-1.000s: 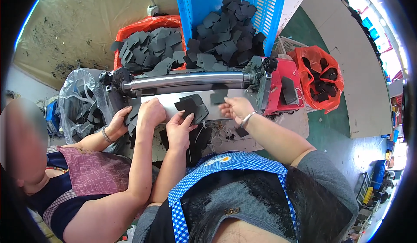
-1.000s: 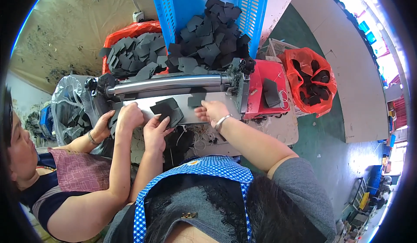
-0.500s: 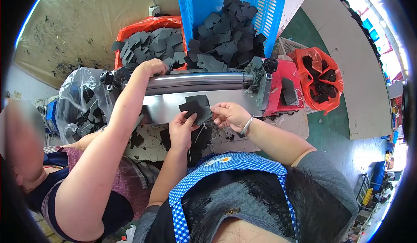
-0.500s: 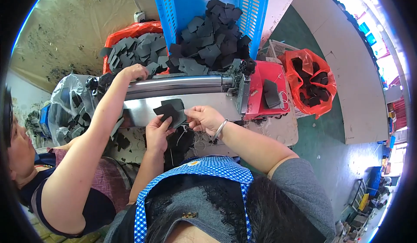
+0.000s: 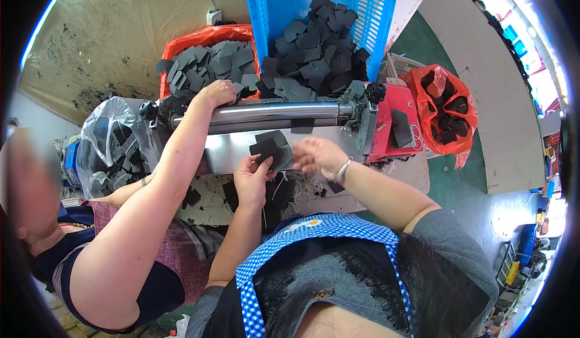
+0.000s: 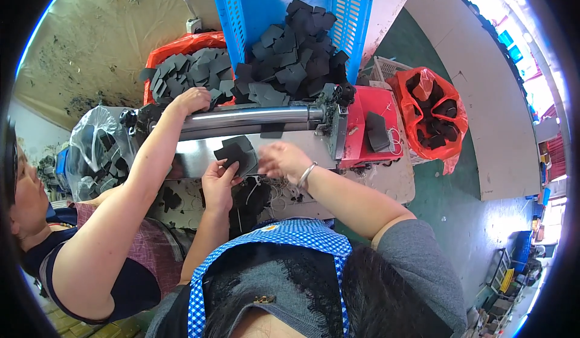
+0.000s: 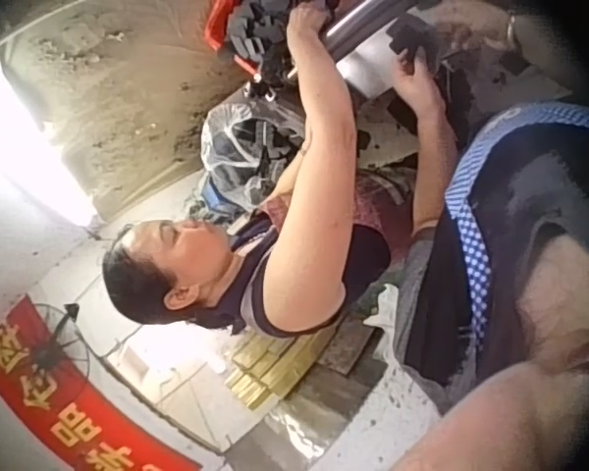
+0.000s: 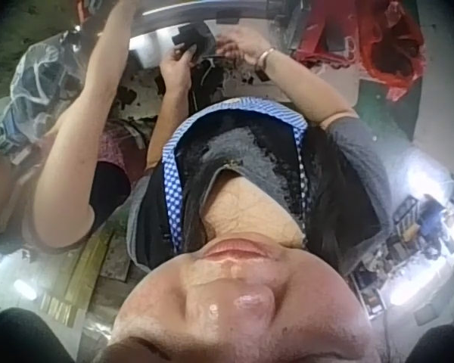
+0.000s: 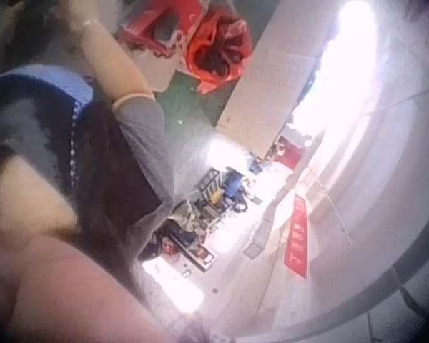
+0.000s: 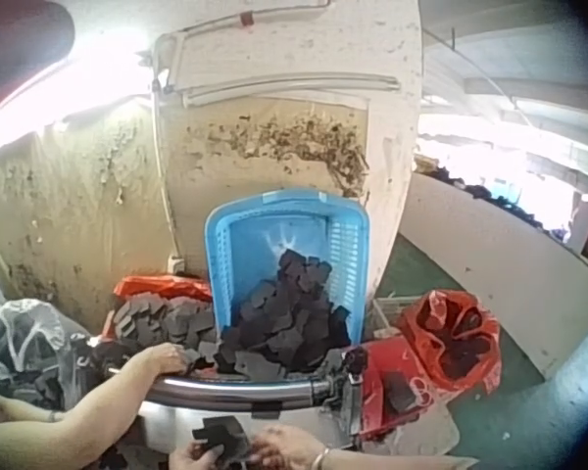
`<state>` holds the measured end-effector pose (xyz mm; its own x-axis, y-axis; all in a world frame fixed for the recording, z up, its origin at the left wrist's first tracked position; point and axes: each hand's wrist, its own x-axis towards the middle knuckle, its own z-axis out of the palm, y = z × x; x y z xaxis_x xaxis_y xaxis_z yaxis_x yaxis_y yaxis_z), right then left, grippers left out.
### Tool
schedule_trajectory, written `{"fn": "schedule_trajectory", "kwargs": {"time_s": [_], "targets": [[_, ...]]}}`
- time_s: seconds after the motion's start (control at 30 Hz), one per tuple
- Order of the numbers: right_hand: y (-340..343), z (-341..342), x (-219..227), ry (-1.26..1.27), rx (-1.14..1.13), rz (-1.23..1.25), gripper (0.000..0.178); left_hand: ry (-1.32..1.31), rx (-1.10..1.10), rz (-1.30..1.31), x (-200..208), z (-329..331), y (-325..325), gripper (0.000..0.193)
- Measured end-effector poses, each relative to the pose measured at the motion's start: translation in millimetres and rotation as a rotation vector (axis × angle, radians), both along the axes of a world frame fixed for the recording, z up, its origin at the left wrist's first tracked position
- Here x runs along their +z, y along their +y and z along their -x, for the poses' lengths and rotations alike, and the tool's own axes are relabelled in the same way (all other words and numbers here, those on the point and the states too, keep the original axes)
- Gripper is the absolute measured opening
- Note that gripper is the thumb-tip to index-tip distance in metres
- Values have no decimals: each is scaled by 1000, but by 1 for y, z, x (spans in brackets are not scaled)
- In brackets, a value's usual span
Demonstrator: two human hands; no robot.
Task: Feeding black shoe components through a roller machine for processing and stacking them.
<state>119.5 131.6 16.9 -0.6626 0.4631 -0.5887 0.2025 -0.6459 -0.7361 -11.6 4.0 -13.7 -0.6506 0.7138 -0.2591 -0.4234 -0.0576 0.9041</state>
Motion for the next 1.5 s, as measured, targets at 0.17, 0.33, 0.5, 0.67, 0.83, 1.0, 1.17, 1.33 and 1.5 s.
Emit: {"fn": "schedule_trajectory", "kwargs": {"time_s": [0.17,0.33,0.5,0.67,0.83,1.0,1.17,1.33,1.5], "targets": [[10,-9,-22,4,80,67,19,-81,-64,-28,3,2,1,15],[15,0,-20,-39,-188,80,22,-76,-121,41,1,3,0,14],[1,-1,-11,-103,112,-14,18,-30,-80,111,6,-1,2,8],[19,8,-14,-111,-217,70,17,-61,-166,182,11,0,1,14],[-5,2,-14,-75,275,-69,22,-87,-238,168,13,-8,0,17],[39,11,-33,-148,-267,226,20,-36,-171,103,7,-13,5,21],[21,-23,11,-55,-227,-248,18,8,-159,124,8,-13,-6,15],[83,-141,34,-421,-738,-1190,24,-32,-149,168,5,-11,-13,11],[135,-215,5,-1097,-169,-1134,63,-21,-251,160,13,-25,0,11]]}}
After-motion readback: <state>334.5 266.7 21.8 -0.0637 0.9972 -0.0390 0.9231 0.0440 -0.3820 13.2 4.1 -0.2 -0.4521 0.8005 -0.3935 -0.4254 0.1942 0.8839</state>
